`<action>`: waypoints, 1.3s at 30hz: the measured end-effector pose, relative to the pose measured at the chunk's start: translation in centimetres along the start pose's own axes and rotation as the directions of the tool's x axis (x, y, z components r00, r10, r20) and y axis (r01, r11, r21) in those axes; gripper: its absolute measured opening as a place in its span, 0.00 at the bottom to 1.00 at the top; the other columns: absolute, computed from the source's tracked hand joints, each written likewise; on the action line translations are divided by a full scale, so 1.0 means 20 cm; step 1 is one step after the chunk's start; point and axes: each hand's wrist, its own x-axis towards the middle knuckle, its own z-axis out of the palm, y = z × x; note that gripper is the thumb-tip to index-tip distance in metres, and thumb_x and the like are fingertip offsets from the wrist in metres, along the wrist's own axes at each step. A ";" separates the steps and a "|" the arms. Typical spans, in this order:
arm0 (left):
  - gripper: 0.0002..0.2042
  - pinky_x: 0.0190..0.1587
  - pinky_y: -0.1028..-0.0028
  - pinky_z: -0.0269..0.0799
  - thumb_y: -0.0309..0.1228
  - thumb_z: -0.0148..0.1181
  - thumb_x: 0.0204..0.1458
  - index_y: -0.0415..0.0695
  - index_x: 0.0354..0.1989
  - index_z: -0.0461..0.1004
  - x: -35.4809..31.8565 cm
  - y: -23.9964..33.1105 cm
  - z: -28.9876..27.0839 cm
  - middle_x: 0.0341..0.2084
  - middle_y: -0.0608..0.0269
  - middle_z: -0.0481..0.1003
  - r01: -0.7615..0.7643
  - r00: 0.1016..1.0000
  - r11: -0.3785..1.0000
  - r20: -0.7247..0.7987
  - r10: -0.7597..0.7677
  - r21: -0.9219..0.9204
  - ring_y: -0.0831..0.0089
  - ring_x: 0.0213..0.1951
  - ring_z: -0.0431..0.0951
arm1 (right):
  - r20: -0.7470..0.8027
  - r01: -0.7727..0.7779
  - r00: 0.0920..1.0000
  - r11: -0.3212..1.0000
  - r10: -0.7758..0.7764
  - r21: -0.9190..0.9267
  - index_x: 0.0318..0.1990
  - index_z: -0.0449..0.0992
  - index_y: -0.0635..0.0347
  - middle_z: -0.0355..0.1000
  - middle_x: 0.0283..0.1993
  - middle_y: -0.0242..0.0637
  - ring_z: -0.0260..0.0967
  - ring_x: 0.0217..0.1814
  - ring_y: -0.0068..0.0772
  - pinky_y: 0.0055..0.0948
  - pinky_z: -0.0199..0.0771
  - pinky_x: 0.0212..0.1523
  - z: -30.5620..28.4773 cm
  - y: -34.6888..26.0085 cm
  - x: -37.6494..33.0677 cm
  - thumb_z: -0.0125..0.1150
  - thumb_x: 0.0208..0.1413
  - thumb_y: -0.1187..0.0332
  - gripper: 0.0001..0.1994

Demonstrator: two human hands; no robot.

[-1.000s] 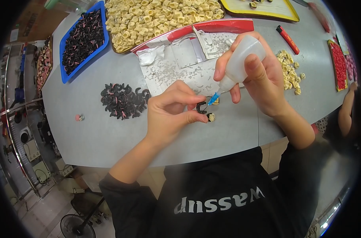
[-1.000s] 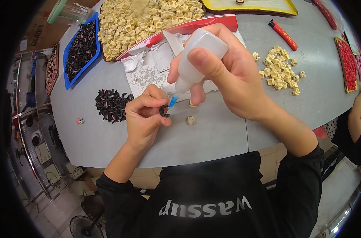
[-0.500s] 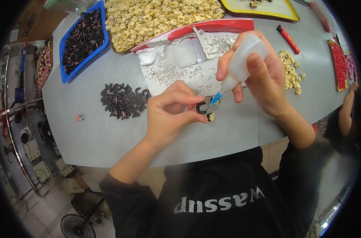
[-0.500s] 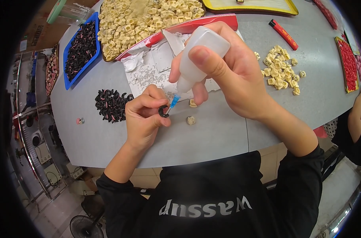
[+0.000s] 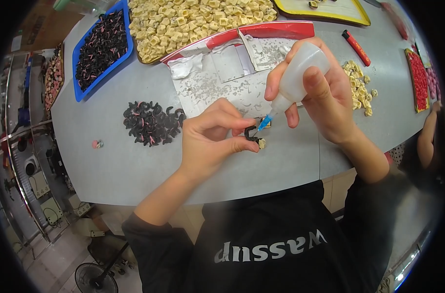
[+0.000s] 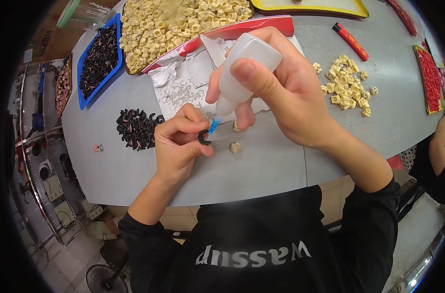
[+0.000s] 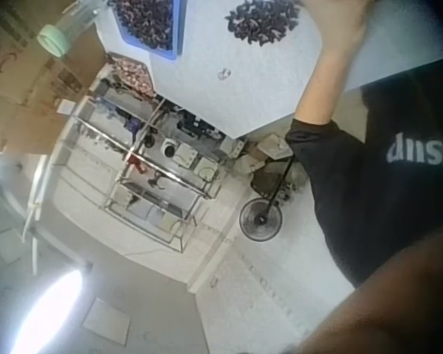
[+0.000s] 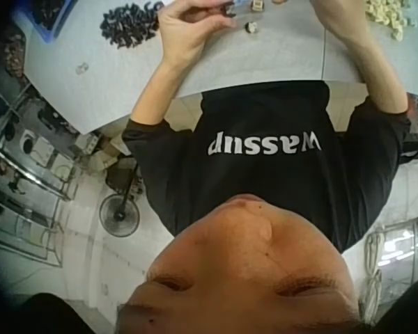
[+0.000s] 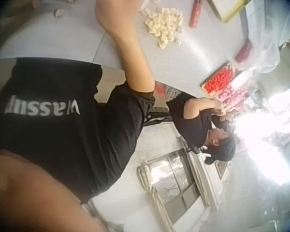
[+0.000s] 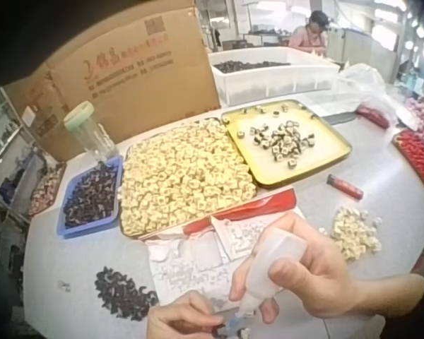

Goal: Applying glue and assembling small components on a factory production line.

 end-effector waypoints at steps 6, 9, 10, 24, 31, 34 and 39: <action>0.18 0.36 0.77 0.68 0.11 0.67 0.29 0.38 0.34 0.76 0.00 0.00 0.00 0.29 0.63 0.68 0.005 1.000 1.000 0.003 -0.005 0.001 0.78 0.30 0.67 | 0.006 0.008 1.000 1.000 -0.008 -0.006 0.44 0.57 0.58 0.70 0.31 0.47 0.61 0.14 0.19 0.14 0.64 0.17 0.00 0.00 0.00 0.40 0.59 0.51 0.18; 0.18 0.36 0.77 0.67 0.12 0.67 0.29 0.38 0.34 0.76 0.00 0.00 0.00 0.29 0.63 0.68 0.002 1.000 1.000 0.001 -0.002 0.005 0.78 0.29 0.67 | -0.006 0.006 1.000 1.000 -0.006 -0.008 0.44 0.57 0.58 0.70 0.31 0.47 0.61 0.14 0.19 0.14 0.63 0.17 0.00 0.00 0.00 0.40 0.60 0.52 0.18; 0.18 0.36 0.77 0.67 0.12 0.67 0.29 0.38 0.34 0.76 0.00 0.00 0.00 0.28 0.63 0.68 0.001 1.000 1.000 -0.001 -0.001 0.004 0.78 0.29 0.67 | -0.006 0.006 1.000 1.000 -0.006 -0.008 0.44 0.57 0.58 0.70 0.31 0.47 0.61 0.14 0.19 0.14 0.63 0.17 0.00 0.00 0.00 0.40 0.60 0.52 0.18; 0.18 0.36 0.77 0.66 0.12 0.68 0.29 0.38 0.33 0.76 0.00 0.00 0.00 0.28 0.64 0.68 0.006 1.000 1.000 -0.001 -0.006 0.003 0.78 0.29 0.67 | -0.016 0.049 0.999 0.997 -0.050 -0.067 0.43 0.57 0.59 0.70 0.32 0.45 0.60 0.14 0.18 0.13 0.63 0.17 -0.01 0.00 0.00 0.38 0.60 0.51 0.19; 0.18 0.36 0.77 0.66 0.12 0.68 0.29 0.37 0.33 0.76 0.00 0.00 0.00 0.28 0.64 0.68 0.002 1.000 1.000 0.005 -0.002 0.006 0.78 0.29 0.67 | -0.017 0.063 0.998 0.995 -0.064 -0.077 0.43 0.57 0.58 0.71 0.32 0.45 0.62 0.15 0.18 0.12 0.63 0.17 -0.01 0.01 0.01 0.39 0.59 0.50 0.19; 0.18 0.36 0.77 0.66 0.12 0.68 0.29 0.37 0.33 0.76 0.00 0.00 0.00 0.28 0.64 0.68 0.011 1.000 1.000 -0.006 -0.011 0.008 0.78 0.29 0.67 | -0.009 0.062 0.998 0.995 -0.062 -0.073 0.43 0.57 0.58 0.71 0.32 0.45 0.62 0.15 0.18 0.12 0.63 0.17 -0.01 0.01 0.01 0.39 0.59 0.50 0.19; 0.18 0.36 0.77 0.66 0.12 0.68 0.29 0.37 0.33 0.76 0.00 0.00 0.00 0.28 0.64 0.68 0.002 1.000 1.000 -0.005 -0.002 0.014 0.78 0.29 0.67 | -0.012 0.049 0.999 0.996 -0.050 -0.077 0.43 0.57 0.57 0.70 0.32 0.46 0.63 0.16 0.18 0.13 0.63 0.17 -0.02 0.00 0.00 0.39 0.60 0.51 0.18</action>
